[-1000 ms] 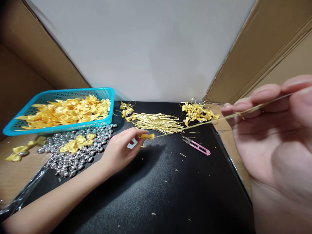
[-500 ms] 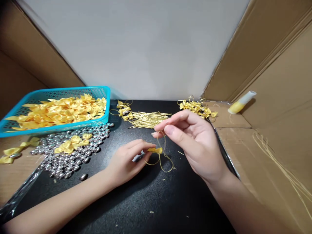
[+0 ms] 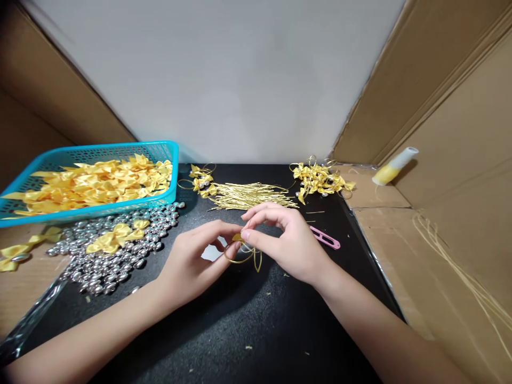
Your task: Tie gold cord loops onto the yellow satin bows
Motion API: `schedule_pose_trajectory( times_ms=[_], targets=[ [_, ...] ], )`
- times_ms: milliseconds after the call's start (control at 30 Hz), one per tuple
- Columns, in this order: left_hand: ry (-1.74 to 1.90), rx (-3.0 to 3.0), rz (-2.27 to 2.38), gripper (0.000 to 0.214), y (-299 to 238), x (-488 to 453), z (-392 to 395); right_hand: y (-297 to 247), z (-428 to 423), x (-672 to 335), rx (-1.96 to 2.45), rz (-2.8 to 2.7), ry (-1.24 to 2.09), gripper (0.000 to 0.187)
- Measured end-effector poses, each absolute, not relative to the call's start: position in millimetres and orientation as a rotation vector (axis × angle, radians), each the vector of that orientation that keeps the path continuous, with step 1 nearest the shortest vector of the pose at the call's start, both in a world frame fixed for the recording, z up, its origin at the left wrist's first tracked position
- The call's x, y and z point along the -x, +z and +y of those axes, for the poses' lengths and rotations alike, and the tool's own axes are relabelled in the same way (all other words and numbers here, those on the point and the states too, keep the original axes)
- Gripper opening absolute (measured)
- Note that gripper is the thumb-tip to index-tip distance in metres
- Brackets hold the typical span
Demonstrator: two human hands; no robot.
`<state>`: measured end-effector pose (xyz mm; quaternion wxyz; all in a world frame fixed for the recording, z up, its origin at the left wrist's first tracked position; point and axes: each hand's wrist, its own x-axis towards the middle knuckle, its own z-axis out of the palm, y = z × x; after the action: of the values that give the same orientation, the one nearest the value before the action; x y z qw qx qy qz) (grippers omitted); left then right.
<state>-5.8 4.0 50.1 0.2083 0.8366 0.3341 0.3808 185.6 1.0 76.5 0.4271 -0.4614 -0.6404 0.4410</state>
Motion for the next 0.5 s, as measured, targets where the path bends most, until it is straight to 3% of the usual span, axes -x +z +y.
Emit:
schedule_pose_trajectory(
  times_ms=[500],
  targets=[
    [0.984,-1.741,0.957,0.011,54.3,2.3,3.6,66.6,1.0,-180.8,1.204,-1.617,1.22,0.009]
  ],
)
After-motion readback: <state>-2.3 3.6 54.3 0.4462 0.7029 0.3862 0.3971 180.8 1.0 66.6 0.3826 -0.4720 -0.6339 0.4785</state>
